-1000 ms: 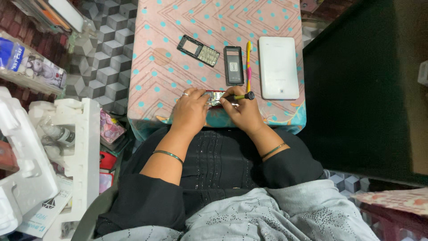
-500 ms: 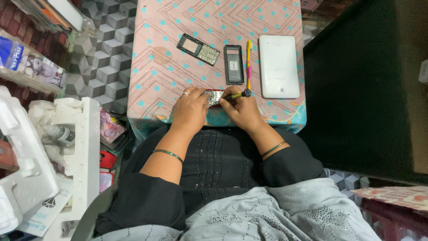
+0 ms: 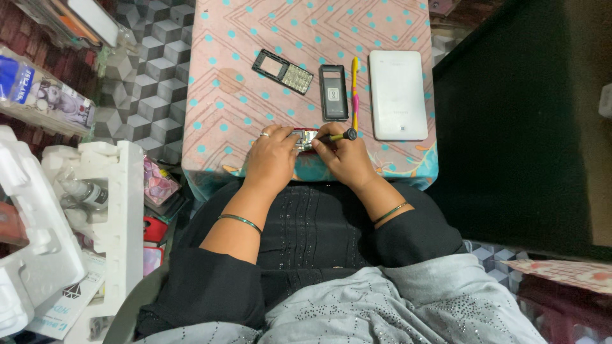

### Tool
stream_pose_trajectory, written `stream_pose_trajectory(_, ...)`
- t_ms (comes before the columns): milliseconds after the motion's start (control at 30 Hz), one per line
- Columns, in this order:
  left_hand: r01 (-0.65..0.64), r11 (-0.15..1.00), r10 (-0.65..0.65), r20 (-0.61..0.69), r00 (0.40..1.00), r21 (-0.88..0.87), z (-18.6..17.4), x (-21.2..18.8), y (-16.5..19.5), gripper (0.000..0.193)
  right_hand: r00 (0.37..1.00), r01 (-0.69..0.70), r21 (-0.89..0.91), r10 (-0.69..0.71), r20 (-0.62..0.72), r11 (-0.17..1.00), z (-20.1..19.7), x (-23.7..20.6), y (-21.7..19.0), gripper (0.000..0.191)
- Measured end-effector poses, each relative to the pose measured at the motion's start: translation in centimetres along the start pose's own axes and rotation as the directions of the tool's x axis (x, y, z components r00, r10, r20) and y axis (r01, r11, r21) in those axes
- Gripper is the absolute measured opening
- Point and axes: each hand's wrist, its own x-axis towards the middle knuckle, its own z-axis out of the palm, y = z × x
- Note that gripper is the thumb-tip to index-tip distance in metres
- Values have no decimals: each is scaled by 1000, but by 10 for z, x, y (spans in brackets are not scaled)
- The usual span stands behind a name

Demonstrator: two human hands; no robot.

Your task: The person sits at a small work table repairing mobile phones. They first use a brush to clean the inside of a disassembled smartphone, then pick up a red keypad feature phone, remove its back cover and battery, and use a screwdriver to unscrew and work on its internal components.

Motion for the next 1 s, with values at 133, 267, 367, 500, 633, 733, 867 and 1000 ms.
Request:
stream_pose_trajectory(133, 10, 1000, -10, -5, 1000, 9, 1, -1, 0, 34, 1000, -4, -3, 4, 5, 1000, 1, -1, 0, 16)
stream_pose_trajectory(267, 4, 1000, -4, 2, 1000, 12, 1, 0, 0, 34, 1000, -1, 32, 1, -8, 999, 2, 0, 0, 16)
stream_pose_trajectory(367, 10, 1000, -11, 8, 1000, 11, 1, 0, 0, 34, 999, -24, -40, 25, 21, 999, 1, -1, 0, 16)
stream_pose_trajectory(500, 2, 1000, -2, -2, 1000, 24, 1, 0, 0, 34, 1000, -6, 23, 6, -3, 1000, 2, -1, 0, 16)
stream_pose_trajectory(633, 3, 1000, -3, 3, 1000, 17, 1, 0, 0, 34, 999, -30, 33, 30, 14, 999, 1, 0, 1, 15)
stream_pose_trajectory(733, 6, 1000, -6, -4, 1000, 12, 0, -1, 0, 33, 1000, -6, 22, 5, 1, 1000, 2, -1, 0, 15)
stream_pose_trajectory(867, 0, 1000, 0, -15, 1000, 14, 1, -1, 0, 33, 999, -45, 80, 42, 33, 996, 2, 0, 1, 14)
stream_pose_trajectory(1000, -4, 1000, 5, -15, 1000, 12, 1, 0, 0, 33, 1000, -6, 126, 6, 1, 992, 2, 1, 2, 15)
